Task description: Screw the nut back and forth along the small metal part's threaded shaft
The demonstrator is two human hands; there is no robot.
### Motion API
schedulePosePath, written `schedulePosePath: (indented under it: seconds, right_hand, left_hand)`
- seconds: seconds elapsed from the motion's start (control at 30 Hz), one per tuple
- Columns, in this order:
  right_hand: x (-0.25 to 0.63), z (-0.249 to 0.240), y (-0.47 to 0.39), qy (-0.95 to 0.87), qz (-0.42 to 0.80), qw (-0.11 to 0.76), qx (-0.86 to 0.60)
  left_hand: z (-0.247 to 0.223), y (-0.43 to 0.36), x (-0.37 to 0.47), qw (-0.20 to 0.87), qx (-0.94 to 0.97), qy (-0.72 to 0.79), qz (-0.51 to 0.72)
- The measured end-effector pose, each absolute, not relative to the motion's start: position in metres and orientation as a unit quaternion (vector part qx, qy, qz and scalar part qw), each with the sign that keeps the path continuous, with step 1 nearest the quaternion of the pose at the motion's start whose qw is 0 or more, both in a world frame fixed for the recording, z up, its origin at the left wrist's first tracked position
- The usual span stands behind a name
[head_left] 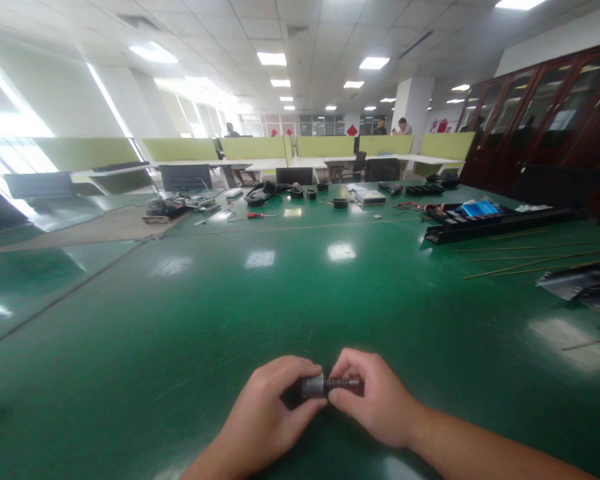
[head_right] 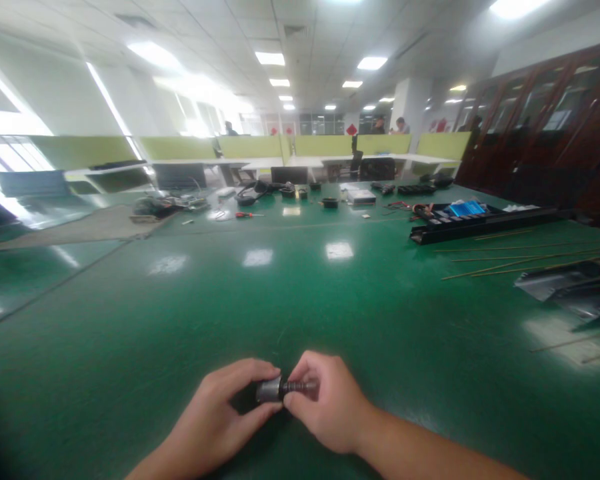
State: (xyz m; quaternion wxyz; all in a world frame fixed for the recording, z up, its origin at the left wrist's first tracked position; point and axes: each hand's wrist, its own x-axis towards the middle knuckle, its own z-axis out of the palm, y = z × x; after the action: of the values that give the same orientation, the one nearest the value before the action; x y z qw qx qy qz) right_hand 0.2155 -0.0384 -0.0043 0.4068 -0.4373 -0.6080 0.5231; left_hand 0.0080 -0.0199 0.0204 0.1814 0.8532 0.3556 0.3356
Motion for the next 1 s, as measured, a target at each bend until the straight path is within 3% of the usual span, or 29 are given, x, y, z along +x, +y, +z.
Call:
schedulePosePath:
  seconds: [1.0]
  right_hand:
    - [0.2172,-0.0093,-0.039,-0.598,0.534,0.396,-0.448]
  left_hand:
    - [0.0233,-0.0195,0.0055,0.152,0.864,0.337,0.34]
